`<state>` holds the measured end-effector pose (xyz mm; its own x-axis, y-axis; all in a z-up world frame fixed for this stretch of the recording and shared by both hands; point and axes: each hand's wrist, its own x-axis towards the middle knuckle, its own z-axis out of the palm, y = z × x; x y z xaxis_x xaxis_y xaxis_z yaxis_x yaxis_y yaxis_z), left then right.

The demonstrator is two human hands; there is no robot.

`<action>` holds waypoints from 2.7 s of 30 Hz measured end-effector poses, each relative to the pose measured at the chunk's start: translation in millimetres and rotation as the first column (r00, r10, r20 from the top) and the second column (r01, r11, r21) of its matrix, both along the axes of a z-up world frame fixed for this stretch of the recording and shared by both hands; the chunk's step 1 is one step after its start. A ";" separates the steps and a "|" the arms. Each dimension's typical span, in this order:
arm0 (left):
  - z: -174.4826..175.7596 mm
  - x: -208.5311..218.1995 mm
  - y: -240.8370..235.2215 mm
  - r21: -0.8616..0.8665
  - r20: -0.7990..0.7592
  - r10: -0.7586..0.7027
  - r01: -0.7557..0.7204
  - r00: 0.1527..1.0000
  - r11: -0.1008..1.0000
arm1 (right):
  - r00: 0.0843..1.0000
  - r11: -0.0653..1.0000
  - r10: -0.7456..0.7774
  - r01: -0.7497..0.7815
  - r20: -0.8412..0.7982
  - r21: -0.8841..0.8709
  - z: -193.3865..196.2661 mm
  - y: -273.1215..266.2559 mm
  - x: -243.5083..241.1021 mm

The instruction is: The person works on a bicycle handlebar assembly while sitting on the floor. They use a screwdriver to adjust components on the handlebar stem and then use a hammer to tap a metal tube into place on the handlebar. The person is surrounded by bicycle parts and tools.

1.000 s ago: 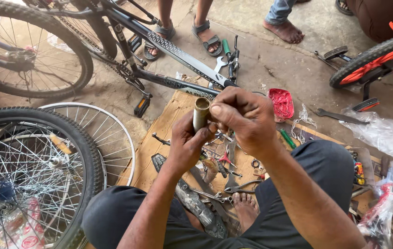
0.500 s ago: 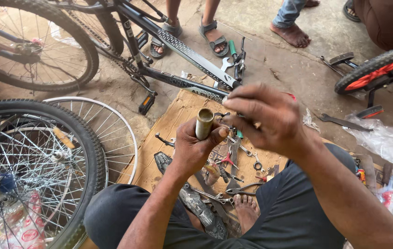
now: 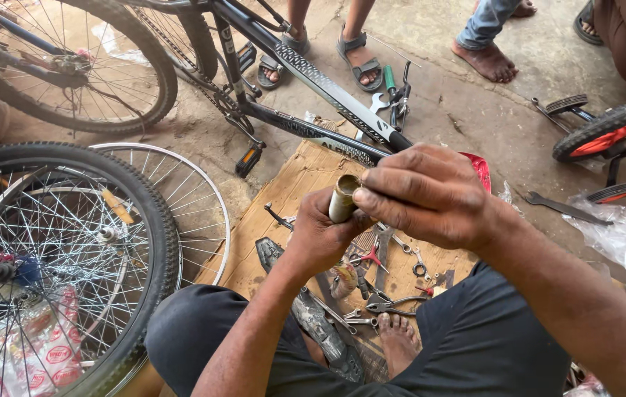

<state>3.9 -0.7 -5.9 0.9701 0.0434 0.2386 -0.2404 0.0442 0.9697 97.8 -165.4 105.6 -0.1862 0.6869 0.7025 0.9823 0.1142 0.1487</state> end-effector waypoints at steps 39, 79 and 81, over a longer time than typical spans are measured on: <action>7.7 1.4 -21.6 0.099 -0.019 0.063 -0.060 0.998 0.993 | 0.204 0.325 -0.938 0.230 -0.282 -0.917 66.5 60.5 -3.9; -36.0 15.8 -1.4 0.668 -0.099 0.006 0.062 0.995 0.742 | 0.006 -0.150 -0.988 0.187 0.154 -0.971 -441.9 -162.6 -25.1; -32.7 19.2 0.7 0.646 -0.118 -0.025 0.096 0.993 0.757 | 0.014 -0.189 -0.982 0.019 0.189 -0.982 -436.9 -149.3 -18.3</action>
<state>23.2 0.0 -38.6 0.9847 -0.1472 0.0936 -0.1636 -0.5935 0.7880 79.5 -314.7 -331.3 0.7129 0.0651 -0.6983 0.1646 -0.9834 0.0764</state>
